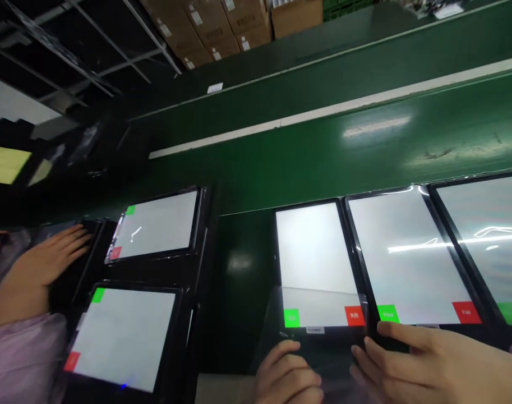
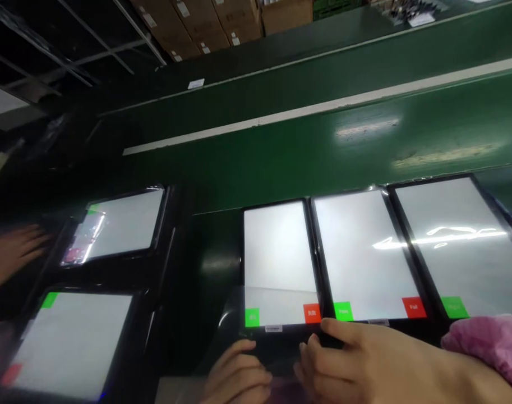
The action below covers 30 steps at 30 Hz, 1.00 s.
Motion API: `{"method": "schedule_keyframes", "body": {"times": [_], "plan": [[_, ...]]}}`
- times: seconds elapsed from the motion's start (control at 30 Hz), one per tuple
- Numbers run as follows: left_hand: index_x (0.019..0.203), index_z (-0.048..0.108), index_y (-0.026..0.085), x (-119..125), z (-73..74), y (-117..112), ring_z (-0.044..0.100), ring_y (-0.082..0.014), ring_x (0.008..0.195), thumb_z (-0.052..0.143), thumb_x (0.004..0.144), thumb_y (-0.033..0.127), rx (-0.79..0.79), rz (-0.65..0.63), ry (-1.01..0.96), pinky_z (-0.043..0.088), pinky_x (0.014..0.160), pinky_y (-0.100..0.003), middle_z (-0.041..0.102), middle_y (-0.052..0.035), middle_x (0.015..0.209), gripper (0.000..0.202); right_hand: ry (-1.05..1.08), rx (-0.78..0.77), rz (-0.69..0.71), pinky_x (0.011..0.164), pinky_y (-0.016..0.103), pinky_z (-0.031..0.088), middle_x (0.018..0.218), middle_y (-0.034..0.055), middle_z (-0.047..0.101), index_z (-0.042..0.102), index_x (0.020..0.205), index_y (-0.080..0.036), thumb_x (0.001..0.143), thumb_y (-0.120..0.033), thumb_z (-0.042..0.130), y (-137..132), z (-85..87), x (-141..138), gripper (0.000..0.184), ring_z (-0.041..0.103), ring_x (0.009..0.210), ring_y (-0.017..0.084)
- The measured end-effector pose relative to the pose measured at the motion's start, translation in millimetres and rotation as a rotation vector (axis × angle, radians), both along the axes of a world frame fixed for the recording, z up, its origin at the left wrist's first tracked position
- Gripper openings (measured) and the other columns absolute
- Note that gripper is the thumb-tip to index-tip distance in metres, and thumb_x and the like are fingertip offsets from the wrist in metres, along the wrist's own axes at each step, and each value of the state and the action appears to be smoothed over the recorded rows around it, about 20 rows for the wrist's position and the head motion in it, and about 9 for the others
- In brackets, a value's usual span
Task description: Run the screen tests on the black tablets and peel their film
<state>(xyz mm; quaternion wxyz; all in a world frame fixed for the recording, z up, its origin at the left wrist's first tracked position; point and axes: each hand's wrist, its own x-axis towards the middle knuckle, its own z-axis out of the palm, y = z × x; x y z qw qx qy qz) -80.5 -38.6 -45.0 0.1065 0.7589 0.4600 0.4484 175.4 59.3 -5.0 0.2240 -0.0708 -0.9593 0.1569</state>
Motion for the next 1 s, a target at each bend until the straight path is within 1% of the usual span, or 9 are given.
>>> {"method": "schedule_keyframes", "body": {"times": [0.13, 0.23, 0.3, 0.47, 0.57, 0.77, 0.83, 0.9, 1.0], "plan": [[0.081, 0.064, 0.02, -2.5, 30.7, 13.6, 0.07, -0.0104, 0.061, 0.053, 0.107, 0.026, -0.153, -0.096, 0.117, 0.062, 0.092, -0.027, 0.073, 0.0033, 0.069, 0.029, -0.012, 0.079, -0.049, 0.092, 0.034, 0.055, 0.113, 0.0005, 0.08, 0.079, 0.108, -0.022, 0.107, -0.007, 0.025, 7.0, 19.6, -1.3, 0.056, 0.069, 0.108, 0.019], [0.083, 0.064, 0.019, -6.2, 43.3, 12.9, 0.071, -0.0105, 0.066, 0.054, 0.107, 0.024, -0.187, -0.097, 0.129, 0.061, 0.096, -0.029, 0.074, 0.0024, 0.072, 0.026, -0.051, 0.099, -0.074, 0.093, 0.033, 0.054, 0.111, -0.0001, 0.08, 0.079, 0.106, -0.022, 0.11, -0.006, 0.02, 15.4, 34.1, -0.8, 0.062, 0.068, 0.107, 0.015], [0.083, 0.064, 0.018, -5.1, 45.2, 10.1, 0.07, -0.0103, 0.066, 0.055, 0.106, 0.023, -0.187, -0.085, 0.12, 0.061, 0.096, -0.03, 0.073, 0.0027, 0.072, 0.026, -0.063, 0.113, -0.092, 0.095, 0.032, 0.053, 0.11, -0.0006, 0.08, 0.08, 0.106, -0.021, 0.111, -0.006, 0.021, 19.3, 37.6, -0.1, 0.061, 0.067, 0.108, 0.014], [0.082, 0.063, 0.018, 2.2, 44.3, 3.7, 0.07, -0.0098, 0.066, 0.054, 0.107, 0.023, -0.189, -0.065, 0.102, 0.059, 0.096, -0.03, 0.072, 0.0029, 0.072, 0.027, -0.021, 0.161, -0.077, 0.094, 0.031, 0.053, 0.113, -0.0016, 0.08, 0.08, 0.106, -0.02, 0.112, -0.006, 0.025, 22.1, 32.9, 0.9, 0.058, 0.067, 0.107, 0.013], [0.084, 0.063, 0.019, 2.3, 47.1, 2.8, 0.07, -0.0103, 0.067, 0.055, 0.107, 0.023, -0.211, -0.042, 0.098, 0.059, 0.097, -0.031, 0.073, 0.003, 0.073, 0.025, -0.055, 0.164, -0.086, 0.093, 0.031, 0.054, 0.112, -0.0004, 0.08, 0.08, 0.108, -0.018, 0.112, -0.005, 0.026, 22.1, 34.3, 1.8, 0.055, 0.067, 0.108, 0.013], [0.084, 0.065, 0.019, 2.1, 51.6, 8.9, 0.071, -0.0097, 0.066, 0.054, 0.108, 0.026, -0.201, -0.13, 0.138, 0.06, 0.093, -0.028, 0.076, 0.0043, 0.073, 0.027, -0.116, 0.184, -0.067, 0.088, 0.033, 0.059, 0.122, 0.0005, 0.078, 0.078, 0.114, -0.017, 0.111, -0.006, 0.031, 21.4, 39.9, 7.1, 0.049, 0.067, 0.115, 0.014], [0.083, 0.065, 0.02, 4.6, 51.7, 7.0, 0.071, -0.0089, 0.067, 0.054, 0.109, 0.027, -0.213, -0.094, 0.14, 0.059, 0.095, -0.027, 0.075, 0.0051, 0.073, 0.029, -0.112, 0.184, -0.068, 0.088, 0.032, 0.06, 0.122, 0.0001, 0.078, 0.079, 0.113, -0.018, 0.111, -0.005, 0.033, 20.0, 38.6, 8.8, 0.048, 0.067, 0.116, 0.014], [0.083, 0.064, 0.021, 5.2, 52.5, -1.3, 0.071, -0.0086, 0.069, 0.053, 0.109, 0.027, -0.197, 0.013, 0.132, 0.059, 0.097, -0.026, 0.074, 0.0051, 0.073, 0.029, -0.111, 0.191, -0.066, 0.087, 0.032, 0.061, 0.122, -0.0001, 0.078, 0.079, 0.112, -0.018, 0.111, -0.006, 0.034, 18.2, 36.5, 10.1, 0.047, 0.068, 0.116, 0.014], [0.086, 0.063, 0.022, 0.5, 53.5, -27.0, 0.072, -0.0116, 0.076, 0.065, 0.101, 0.017, -0.17, 0.187, 0.128, 0.063, 0.093, -0.029, 0.071, 0.0035, 0.079, 0.016, -0.124, 0.218, -0.065, 0.086, 0.032, 0.062, 0.124, 0.0013, 0.077, 0.079, 0.113, -0.019, 0.11, -0.006, 0.036, 16.1, 33.1, 10.5, 0.046, 0.068, 0.116, 0.015]]}}
